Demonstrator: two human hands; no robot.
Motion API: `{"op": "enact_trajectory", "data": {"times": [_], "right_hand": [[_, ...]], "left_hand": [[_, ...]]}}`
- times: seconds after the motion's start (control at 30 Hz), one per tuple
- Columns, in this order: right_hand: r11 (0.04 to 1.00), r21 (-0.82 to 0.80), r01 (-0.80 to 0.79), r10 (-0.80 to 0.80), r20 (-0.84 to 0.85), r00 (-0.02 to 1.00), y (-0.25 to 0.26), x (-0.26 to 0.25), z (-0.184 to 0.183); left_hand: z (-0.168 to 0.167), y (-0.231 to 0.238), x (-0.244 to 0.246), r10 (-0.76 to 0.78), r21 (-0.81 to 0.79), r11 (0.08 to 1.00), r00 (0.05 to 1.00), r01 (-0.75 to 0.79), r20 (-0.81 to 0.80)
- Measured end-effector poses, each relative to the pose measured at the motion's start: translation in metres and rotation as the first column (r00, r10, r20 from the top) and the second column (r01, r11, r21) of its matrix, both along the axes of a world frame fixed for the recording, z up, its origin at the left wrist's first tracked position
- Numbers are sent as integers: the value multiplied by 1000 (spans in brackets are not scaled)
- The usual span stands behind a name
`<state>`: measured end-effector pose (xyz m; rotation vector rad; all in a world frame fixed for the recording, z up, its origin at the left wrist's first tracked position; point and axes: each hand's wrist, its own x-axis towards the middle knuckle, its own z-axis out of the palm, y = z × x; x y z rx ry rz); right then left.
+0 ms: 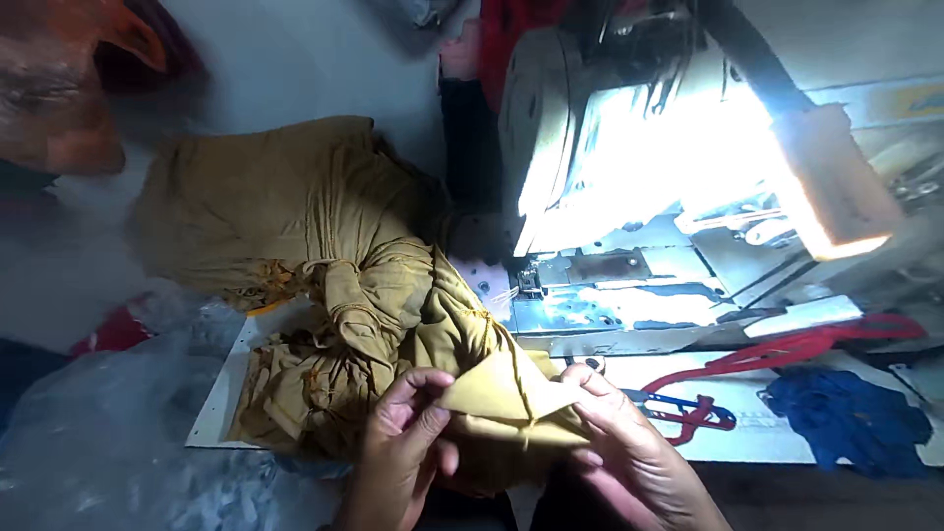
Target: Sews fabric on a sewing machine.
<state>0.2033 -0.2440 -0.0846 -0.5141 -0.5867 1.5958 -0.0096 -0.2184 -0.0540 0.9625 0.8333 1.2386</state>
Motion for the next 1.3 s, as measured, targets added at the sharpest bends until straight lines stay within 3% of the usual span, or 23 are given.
{"op": "enact_trajectory", "data": {"times": [0.1,0.17,0.27,0.43,0.53,0.73,0.8,0.9,0.97,1.03,1.1,1.17,1.3], "right_hand": [[999,-23,-38,38,12,999,5,3,-2],[1000,-6,26,-25,136,990,6,2,-1],[981,174,88,-142,328,934,8,3,-1],[869,492,46,-401,648,648,2,5,9],[839,543,42,-482,704,521,-3,2,10],[786,613,82,-572,671,472,-2,3,3],[777,627,57,-584,685,437,0,3,6],[775,628,-67,-597,763,247,4,0,20],[785,610,-108,-594,791,151,4,-6,33],[834,549,-49,-528,821,215,5,-10,48],[886,450,110,-452,787,419,9,-12,53],[902,351,253,-433,717,546,18,-12,44],[918,247,311,-392,689,610,30,-5,10]], "left_hand": [[6,14,-9,-187,-50,980,980,190,60],[5,21,-13,-199,54,977,975,205,-103],[3,25,-18,-131,205,960,951,192,-281],[3,15,-21,-97,402,878,918,261,-385],[-2,10,-19,28,470,852,875,232,-483],[-2,6,-18,160,514,834,803,202,-574],[-5,8,-15,285,583,798,759,151,-586],[-9,23,-4,501,699,711,640,79,-582],[-5,39,10,531,731,679,644,64,-550],[8,54,29,534,750,660,681,34,-501],[27,67,43,567,781,618,638,87,-520],[40,89,48,621,783,567,492,255,-610],[45,123,62,375,426,747,205,511,-904]]}}
